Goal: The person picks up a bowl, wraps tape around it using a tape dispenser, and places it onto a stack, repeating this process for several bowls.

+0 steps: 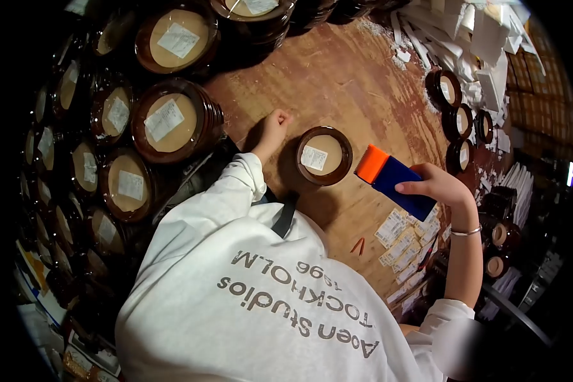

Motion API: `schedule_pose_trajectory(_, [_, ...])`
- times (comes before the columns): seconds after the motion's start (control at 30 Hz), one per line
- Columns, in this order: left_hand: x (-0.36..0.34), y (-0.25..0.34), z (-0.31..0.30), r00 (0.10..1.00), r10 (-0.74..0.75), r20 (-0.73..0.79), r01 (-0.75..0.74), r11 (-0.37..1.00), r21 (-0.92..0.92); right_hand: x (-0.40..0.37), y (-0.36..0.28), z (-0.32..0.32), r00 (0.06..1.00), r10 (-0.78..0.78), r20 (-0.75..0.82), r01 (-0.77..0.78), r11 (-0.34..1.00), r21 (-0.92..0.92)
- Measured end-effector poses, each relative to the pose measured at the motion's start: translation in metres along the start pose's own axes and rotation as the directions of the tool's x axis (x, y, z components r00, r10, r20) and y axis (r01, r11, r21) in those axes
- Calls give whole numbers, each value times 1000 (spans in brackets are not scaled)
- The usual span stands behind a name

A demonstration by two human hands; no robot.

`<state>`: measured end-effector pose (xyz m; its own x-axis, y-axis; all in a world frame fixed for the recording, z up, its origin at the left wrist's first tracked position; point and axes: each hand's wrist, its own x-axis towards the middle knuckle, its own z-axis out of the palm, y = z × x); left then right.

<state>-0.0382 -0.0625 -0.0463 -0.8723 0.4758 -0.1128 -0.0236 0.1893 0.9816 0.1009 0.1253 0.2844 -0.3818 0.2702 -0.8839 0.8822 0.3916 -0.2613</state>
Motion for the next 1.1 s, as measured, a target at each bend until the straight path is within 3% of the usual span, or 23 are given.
schedule_pose_trajectory(0.03, [-3, -1, 2, 997, -70, 28, 68, 995, 76, 5, 3, -1, 1000, 0, 5, 0, 1000, 1])
schedule_pose_trajectory(0.13, [-10, -5, 11, 996, -62, 62, 53, 988, 142, 11, 3, -1, 1000, 3, 25, -1, 998, -62])
schedule_pose_trajectory(0.2, [-15, -6, 17, 991, -92, 99, 75, 983, 166, 10, 2, -2, 994, 99, 50, -98, 995, -12])
schedule_pose_trajectory(0.27, [-17, -8, 22, 979, -93, 180, 36, 955, 295, 6, -3, 0, 991, 108, 76, -110, 994, 25])
schedule_pose_trajectory(0.4, [-15, -12, 21, 972, -71, 223, -1, 952, 308, 11, 11, 1, 989, 88, 123, -97, 993, 73])
schedule_pose_trajectory(0.5, [-12, -10, 19, 966, -18, 257, -70, 941, 330, 10, 15, 4, 995, 82, 57, -86, 994, 60])
schedule_pose_trajectory(0.57, [-10, -1, 17, 962, -141, 233, 57, 941, 334, 9, 20, 3, 994, 86, 61, -90, 993, 75])
schedule_pose_trajectory(0.7, [-16, 6, 7, 973, -27, 227, -105, 830, 548, 12, 32, 7, 992, 95, 78, -103, 990, 97])
schedule_pose_trajectory(0.77, [-18, 9, 3, 931, -261, 256, 165, 924, 344, 22, 50, 18, 999, 40, -11, -40, 999, 27])
schedule_pose_trajectory(0.8, [-22, 4, 5, 929, -258, 265, 157, 923, 350, 24, 57, 23, 996, -16, -92, 11, 999, -53])
schedule_pose_trajectory(0.83, [-30, -5, 8, 923, -243, 297, 239, 970, 50, 21, 49, 23, 1000, 13, 21, -13, 1000, -6])
schedule_pose_trajectory(0.87, [-38, -13, 11, 920, -222, 322, 310, 916, -254, 24, 56, 25, 1000, 15, 21, -15, 1000, 5])
schedule_pose_trajectory(0.93, [-57, 6, 12, 920, -225, 322, 294, 938, -182, 31, 72, 32, 1000, -7, 16, 6, 998, 62])
schedule_pose_trajectory(1.0, [-64, 5, 17, 927, -241, 287, 317, 912, -259, 26, 67, 34, 1000, -6, 6, 6, 999, 51])
schedule_pose_trajectory(1.1, [-68, 24, 15, 882, -374, 286, 441, 870, -222, 30, 73, 40, 1000, -7, 19, 5, 997, 75])
